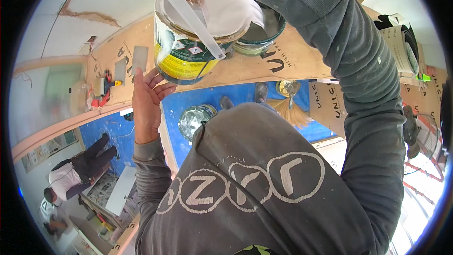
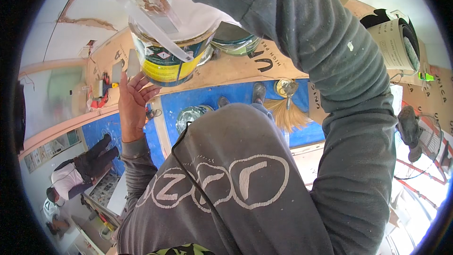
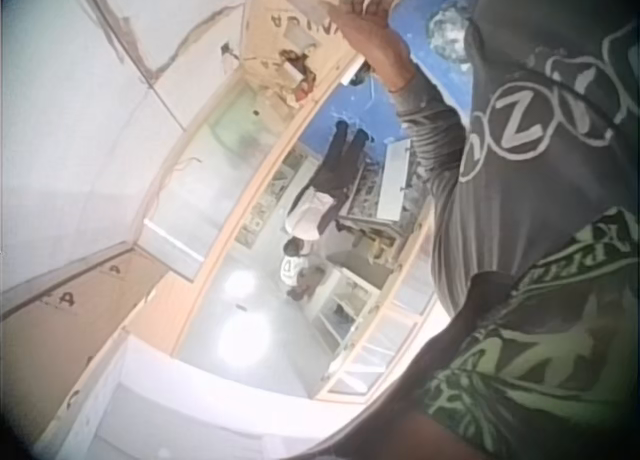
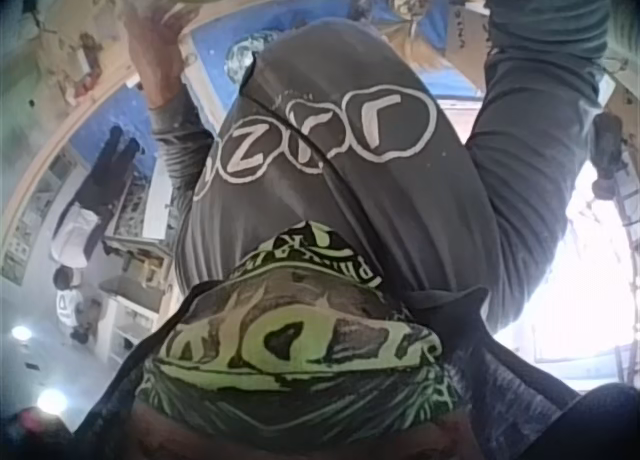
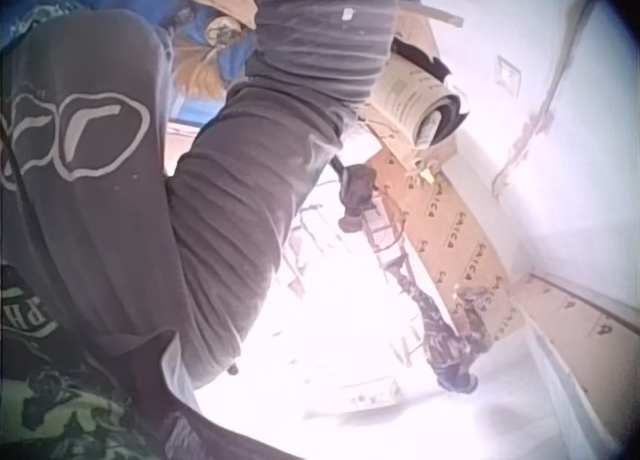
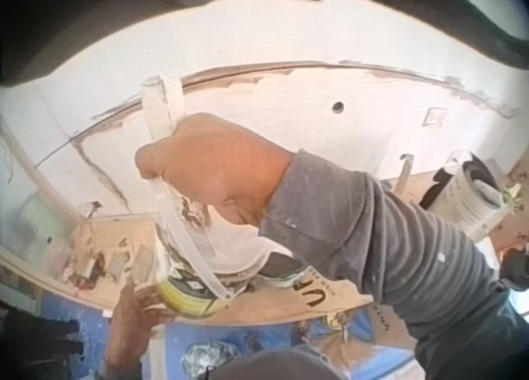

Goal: The person prepares paint by opening cans, stirring the contents with a stick, and using a putty knife to mix paint and clean the lid.

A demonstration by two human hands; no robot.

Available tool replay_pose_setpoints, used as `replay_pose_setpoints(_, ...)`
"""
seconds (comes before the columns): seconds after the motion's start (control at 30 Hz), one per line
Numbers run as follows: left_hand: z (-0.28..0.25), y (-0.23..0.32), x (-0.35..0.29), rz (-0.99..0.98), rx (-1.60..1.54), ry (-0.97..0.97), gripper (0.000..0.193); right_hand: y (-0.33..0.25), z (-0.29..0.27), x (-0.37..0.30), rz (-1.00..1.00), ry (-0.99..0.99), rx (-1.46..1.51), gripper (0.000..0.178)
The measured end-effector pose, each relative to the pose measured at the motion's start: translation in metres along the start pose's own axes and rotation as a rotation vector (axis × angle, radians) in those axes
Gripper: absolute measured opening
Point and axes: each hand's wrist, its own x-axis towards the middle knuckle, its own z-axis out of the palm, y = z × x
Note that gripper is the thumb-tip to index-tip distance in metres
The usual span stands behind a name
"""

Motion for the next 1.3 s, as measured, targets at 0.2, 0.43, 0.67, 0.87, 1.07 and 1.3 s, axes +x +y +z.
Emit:
replay_pose_setpoints(0.2,-0.005,-0.005,-0.008,-0.003,-0.017,0.076,0.084,0.008,-0.016,0.006,0.021,-0.263,0.171,0.041)
replay_pose_setpoints(0.43,-0.001,0.0,-0.008,0.005,0.014,0.069,0.085,0.003,0.008,-0.004,0.041,-0.018,0.117,0.04)
replay_pose_setpoints(0.67,-0.007,0.003,-0.01,0.023,0.03,0.059,0.082,-0.001,0.013,0.0,0.128,0.025,0.072,0.042)
replay_pose_setpoints(0.87,-0.002,0.008,-0.013,0.023,0.02,0.082,0.081,0.003,0.004,-0.005,0.077,-0.033,0.05,0.044)
replay_pose_setpoints(1.07,-0.001,0.009,-0.01,0.02,0.007,0.077,0.079,0.004,0.007,-0.006,0.064,0.0,0.128,0.045)
replay_pose_setpoints(1.3,0.0,0.011,-0.006,0.059,-0.013,0.031,0.08,-0.012,0.002,-0.012,0.059,0.028,0.113,0.044)
